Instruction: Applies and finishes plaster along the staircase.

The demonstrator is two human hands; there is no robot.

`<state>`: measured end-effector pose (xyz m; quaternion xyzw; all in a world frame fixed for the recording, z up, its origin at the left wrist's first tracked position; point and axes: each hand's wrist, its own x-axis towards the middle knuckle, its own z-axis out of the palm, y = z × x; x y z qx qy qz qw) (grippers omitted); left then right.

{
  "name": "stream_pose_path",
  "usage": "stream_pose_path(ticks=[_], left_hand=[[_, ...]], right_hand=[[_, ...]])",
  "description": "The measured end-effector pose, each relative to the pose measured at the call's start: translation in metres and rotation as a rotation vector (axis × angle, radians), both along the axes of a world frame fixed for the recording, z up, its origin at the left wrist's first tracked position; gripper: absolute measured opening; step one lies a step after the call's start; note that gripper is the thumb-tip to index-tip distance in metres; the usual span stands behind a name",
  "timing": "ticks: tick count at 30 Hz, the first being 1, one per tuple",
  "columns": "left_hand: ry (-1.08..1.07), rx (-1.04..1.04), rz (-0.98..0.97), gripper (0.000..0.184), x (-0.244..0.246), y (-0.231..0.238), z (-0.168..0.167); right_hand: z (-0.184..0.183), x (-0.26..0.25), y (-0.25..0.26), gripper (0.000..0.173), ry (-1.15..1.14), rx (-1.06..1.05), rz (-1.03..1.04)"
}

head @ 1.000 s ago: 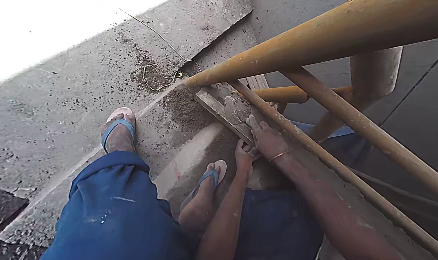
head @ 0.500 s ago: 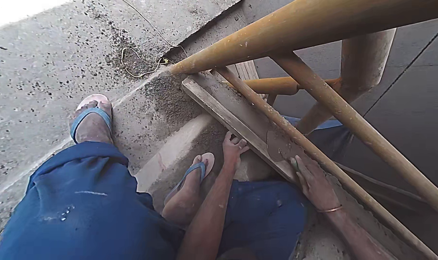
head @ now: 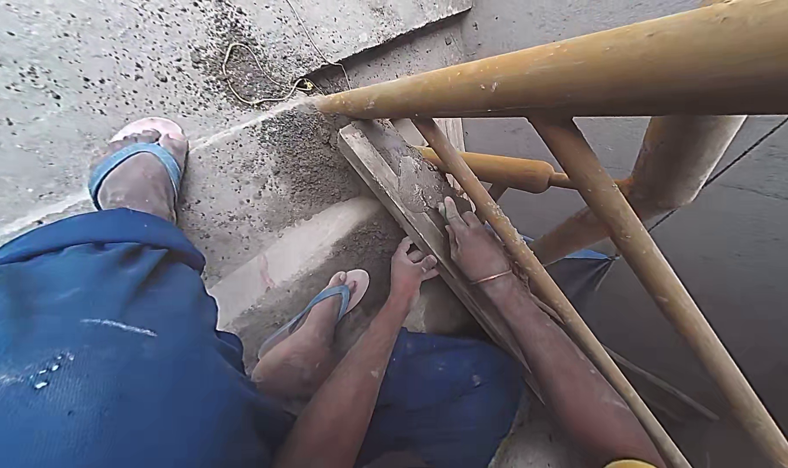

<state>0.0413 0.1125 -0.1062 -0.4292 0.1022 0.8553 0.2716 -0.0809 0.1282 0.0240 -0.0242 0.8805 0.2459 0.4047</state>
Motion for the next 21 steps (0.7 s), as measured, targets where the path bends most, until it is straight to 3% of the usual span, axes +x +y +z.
stream_pose_path(ticks=[3, 5, 8, 12, 14, 16, 21], left_hand=[[0.002, 0.001, 0.003, 0.075, 0.0, 0.002, -0.002], [0.015, 0.005, 0.0, 0.073, 0.001, 0.001, -0.002], [0.035, 0.008, 0.013, 0.072, -0.001, -0.001, -0.003], [0.03, 0.013, 0.012, 0.075, 0.003, 0.0, -0.001], [0.031, 0.013, 0.021, 0.077, 0.0, -0.001, -0.001], [0.029, 0.016, 0.018, 0.078, 0.004, -0.001, 0.001], [0.035, 0.014, 0.001, 0.083, 0.002, -0.002, 0.0]], right_hand=[[-0.02, -0.018, -0.021, 0.059, 0.043, -0.051, 0.054], [-0.011, -0.014, -0.017, 0.06, 0.004, -0.038, 0.025], [0.041, 0.03, 0.023, 0.057, -0.042, 0.036, 0.008], [0.123, 0.132, 0.128, 0.052, 0.166, -0.048, 0.156], [0.139, 0.153, 0.156, 0.052, 0.206, -0.062, 0.194], [0.13, 0.15, 0.148, 0.052, 0.202, -0.071, 0.19], [0.037, 0.046, 0.048, 0.053, 0.084, -0.067, 0.129]])
